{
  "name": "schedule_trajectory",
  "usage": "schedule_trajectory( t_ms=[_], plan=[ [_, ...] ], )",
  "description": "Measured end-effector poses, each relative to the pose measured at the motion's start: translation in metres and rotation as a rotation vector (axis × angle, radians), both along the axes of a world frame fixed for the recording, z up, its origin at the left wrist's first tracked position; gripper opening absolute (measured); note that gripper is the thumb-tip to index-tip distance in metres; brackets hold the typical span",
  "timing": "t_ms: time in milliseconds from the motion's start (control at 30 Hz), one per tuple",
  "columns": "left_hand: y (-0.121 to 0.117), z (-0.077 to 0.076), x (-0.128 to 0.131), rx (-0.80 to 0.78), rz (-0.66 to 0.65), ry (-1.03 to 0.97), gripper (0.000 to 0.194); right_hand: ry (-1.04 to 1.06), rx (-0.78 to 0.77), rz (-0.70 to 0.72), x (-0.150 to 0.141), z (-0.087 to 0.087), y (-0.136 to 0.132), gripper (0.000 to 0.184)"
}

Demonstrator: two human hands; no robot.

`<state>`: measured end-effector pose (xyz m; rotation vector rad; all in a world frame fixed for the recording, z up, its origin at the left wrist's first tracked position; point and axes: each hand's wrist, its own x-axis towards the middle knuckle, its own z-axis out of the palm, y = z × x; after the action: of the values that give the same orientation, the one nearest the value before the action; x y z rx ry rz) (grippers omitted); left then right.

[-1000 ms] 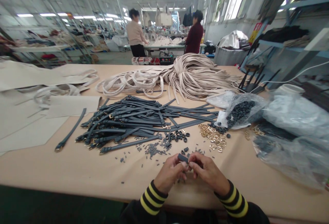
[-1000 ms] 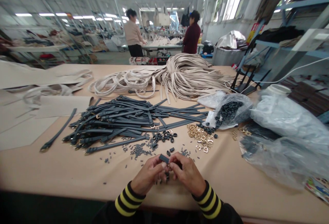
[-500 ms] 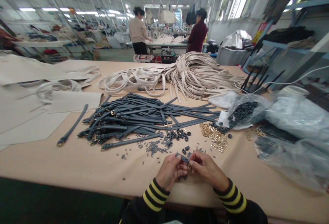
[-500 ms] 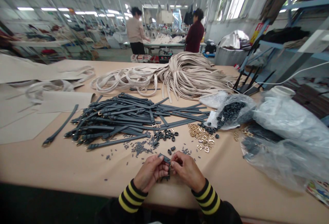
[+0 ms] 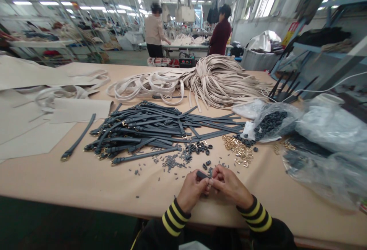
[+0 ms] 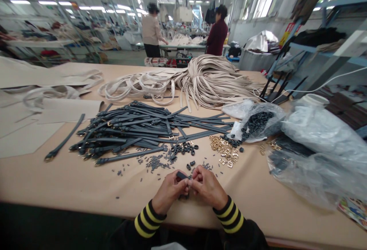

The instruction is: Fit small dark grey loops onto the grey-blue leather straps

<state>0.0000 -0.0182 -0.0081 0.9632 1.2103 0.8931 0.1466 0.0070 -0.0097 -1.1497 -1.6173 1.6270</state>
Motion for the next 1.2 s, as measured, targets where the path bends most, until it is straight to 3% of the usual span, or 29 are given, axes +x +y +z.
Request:
schedule_trajectory(
  t_ms=[233, 433, 567, 633, 700, 900, 1033, 1200],
  plan=[
    [-0.001, 0.003, 0.002, 0.119, 0.001, 0.019, 0.017, 0.099, -0.122, -0.048, 0.0, -0.009, 0.001, 0.028],
    [-0.002, -0.002, -0.002, 0.197, -0.002, 0.212, 0.008, 0.109, -0.27, 0.018, 0.003, -0.002, -0.002, 0.026],
    [-0.01, 0.0, 0.003, 0.321, -0.008, 0.443, 0.009, 0.019, -0.217, 0.0, 0.0, -0.004, 0.0, 0.026],
    [-0.013, 0.004, 0.003, 0.367, -0.016, 0.46, 0.015, -0.001, -0.166, -0.03, 0.0, -0.006, 0.002, 0.025],
    [-0.015, 0.011, -0.002, 0.337, -0.062, 0.326, 0.022, 0.006, -0.114, -0.035, 0.003, -0.006, 0.003, 0.023],
    [-0.01, 0.025, -0.031, -0.057, -0.317, -0.376, 0.029, 0.067, -0.113, 0.133, 0.015, 0.005, 0.004, 0.018],
    [-0.007, 0.012, -0.025, -0.043, -0.256, -0.431, 0.022, 0.057, -0.089, 0.217, 0.013, 0.01, 0.002, 0.014],
    [-0.007, -0.005, -0.008, -0.042, -0.209, -0.402, 0.036, 0.013, -0.022, 0.216, 0.008, 0.011, 0.0, 0.014]
  ],
)
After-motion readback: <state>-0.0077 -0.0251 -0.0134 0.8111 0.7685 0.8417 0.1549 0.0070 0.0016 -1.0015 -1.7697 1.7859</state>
